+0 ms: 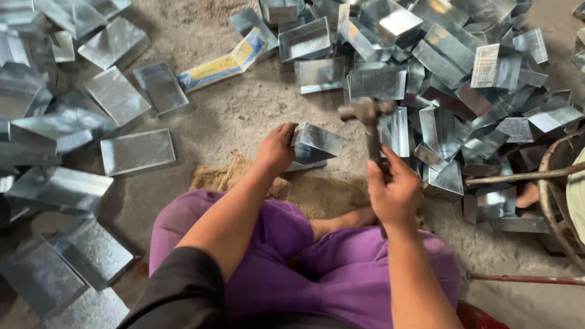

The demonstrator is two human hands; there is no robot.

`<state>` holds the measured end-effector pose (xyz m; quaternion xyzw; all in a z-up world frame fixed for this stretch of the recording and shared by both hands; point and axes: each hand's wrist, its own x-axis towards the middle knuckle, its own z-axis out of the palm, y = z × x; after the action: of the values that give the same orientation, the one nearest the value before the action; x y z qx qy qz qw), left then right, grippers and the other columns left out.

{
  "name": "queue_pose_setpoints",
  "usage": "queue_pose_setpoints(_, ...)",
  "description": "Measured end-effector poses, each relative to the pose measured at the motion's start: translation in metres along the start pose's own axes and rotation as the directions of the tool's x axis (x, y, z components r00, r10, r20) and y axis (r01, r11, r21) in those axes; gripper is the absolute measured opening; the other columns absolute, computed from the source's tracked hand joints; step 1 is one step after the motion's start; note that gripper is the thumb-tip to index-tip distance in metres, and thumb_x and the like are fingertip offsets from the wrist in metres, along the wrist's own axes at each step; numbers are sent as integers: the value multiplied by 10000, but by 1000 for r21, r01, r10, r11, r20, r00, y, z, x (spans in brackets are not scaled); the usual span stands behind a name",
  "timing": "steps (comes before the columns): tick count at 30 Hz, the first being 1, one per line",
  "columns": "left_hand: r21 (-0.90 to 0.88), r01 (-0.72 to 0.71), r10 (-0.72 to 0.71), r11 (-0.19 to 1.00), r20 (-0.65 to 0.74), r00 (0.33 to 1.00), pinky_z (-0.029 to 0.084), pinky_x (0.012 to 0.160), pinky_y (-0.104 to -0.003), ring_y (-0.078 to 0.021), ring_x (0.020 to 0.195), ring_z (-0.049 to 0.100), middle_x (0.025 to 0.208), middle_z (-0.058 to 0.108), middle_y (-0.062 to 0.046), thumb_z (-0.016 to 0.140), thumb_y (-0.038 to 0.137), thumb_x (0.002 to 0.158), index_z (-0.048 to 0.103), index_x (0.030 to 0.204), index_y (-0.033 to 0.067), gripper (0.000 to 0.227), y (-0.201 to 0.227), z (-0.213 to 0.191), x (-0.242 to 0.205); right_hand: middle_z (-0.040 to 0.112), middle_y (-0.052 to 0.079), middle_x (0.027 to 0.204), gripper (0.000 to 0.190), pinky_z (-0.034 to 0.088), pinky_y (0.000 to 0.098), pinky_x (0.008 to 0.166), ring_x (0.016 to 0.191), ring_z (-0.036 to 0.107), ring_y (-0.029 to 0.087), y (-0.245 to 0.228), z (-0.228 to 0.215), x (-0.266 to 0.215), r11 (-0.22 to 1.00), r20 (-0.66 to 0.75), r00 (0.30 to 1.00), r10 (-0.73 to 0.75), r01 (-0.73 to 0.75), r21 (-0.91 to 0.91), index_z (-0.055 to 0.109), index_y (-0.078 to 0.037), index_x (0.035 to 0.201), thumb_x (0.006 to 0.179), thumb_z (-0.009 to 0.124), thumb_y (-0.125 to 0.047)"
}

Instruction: The person sits on the floor and repeatedly hammers small rectangular metal boxes with a hammer, striking the edges to flatten or shape them. The person picks up each box, positions it on a small block, hammers it, and then tosses it aside to a growing pile.

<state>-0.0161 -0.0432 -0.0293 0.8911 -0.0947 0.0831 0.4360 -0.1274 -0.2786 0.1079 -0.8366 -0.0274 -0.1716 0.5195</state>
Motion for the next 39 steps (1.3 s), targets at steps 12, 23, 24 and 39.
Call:
queue_pose_setpoints(12,655,-223,94,722,227,969,312,1069,-550,-260,1089,619,1074,685,-43,564,179,925,728,1109,317,283,25,-22,7,702,57,935,229,537,223,607,750,654,74,32,-10,-15,957,-228,941,-249,275,88,641,-14,1233,1053,748,-106)
queue_pose_setpoints(23,548,-235,149,803,197,969,332,1058,-512,-267,1100,629,1074,703,-37,616,122,860,744,1181,290,384,18,-23,4,738,103,786,324,530,278,605,675,683,104,75,10,-8,987,-56,995,77,-84,-134,703,-1,1180,914,797,-160)
queue_pose_setpoints(24,555,-232,170,798,163,972,301,1107,-528,-261,1131,631,1104,711,-26,606,119,883,745,1188,275,369,14,-23,5,735,96,752,327,522,280,597,645,666,106,75,8,-9,984,-67,988,139,-145,-100,704,-3,1181,913,799,-165)
queue_pose_setpoints(39,647,-170,-210,743,467,859,-22,1173,-710,-333,1476,275,1567,368,-99,884,693,515,265,1607,143,1371,7,-28,5,753,92,907,223,577,256,631,699,686,68,66,6,-8,922,-62,950,-306,312,228,710,-58,1186,999,779,-158)
